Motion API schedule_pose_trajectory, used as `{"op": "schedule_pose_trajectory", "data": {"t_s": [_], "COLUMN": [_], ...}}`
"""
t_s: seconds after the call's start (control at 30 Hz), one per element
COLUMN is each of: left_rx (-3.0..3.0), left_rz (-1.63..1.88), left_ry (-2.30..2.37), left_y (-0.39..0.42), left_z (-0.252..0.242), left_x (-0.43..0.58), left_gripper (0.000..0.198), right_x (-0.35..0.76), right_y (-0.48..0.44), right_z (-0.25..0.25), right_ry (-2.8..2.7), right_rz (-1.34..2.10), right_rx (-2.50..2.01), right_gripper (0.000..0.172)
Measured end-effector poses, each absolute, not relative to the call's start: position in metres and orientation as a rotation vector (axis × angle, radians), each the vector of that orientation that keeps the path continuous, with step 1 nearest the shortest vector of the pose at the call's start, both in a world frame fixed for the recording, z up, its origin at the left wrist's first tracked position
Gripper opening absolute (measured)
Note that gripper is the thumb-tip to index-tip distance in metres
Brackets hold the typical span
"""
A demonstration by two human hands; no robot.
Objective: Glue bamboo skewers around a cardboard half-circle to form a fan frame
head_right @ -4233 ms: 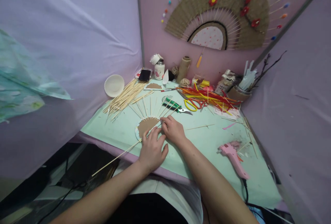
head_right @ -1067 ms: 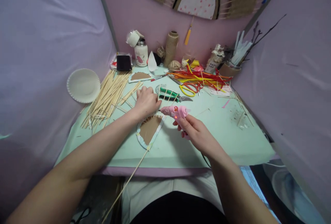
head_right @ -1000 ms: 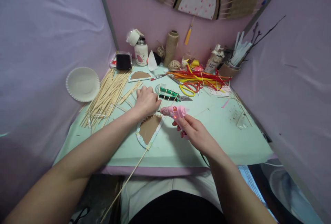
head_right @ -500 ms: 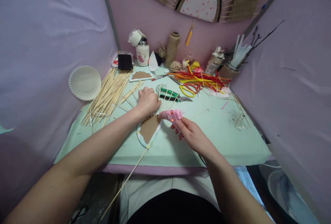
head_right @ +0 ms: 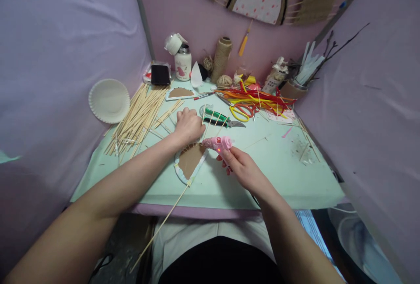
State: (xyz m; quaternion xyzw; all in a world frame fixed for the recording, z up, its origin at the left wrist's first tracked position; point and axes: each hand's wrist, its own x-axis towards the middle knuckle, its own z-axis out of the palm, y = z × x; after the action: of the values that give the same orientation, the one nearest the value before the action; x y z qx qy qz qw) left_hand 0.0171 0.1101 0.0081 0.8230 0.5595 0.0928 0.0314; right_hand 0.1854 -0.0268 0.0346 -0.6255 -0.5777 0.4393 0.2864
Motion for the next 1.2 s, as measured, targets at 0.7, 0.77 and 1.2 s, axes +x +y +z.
{"op": "schedule_pose_trajectory", "data": {"t_s": [0.7, 0.77, 1.2], "left_rx": [2.523, 2.525, 2.524], "left_rz": [0.328, 0.329, 0.318], "left_ry": [1.709, 1.710, 1.715], "left_y": [0.1119, 0.1120, 0.1122], "left_z": [0.0026, 0.0021, 0.0023], "left_x": [0.0175, 0.0176, 0.0174], "left_gripper": [0.033, 0.033, 0.034], "right_x": [0.1868, 0.1868, 0.1865], "right_y": [-0.0234, -0.0235, -0.0217], "right_z": [0.0285, 0.0291, 0.0299], "right_ry": [-1.619, -1.623, -1.637], "right_rz": [1.115, 1.114, 1.122], "right_rx": [-1.688, -1.694, -1.712], "right_gripper": [0.058, 0.057, 0.059]}}
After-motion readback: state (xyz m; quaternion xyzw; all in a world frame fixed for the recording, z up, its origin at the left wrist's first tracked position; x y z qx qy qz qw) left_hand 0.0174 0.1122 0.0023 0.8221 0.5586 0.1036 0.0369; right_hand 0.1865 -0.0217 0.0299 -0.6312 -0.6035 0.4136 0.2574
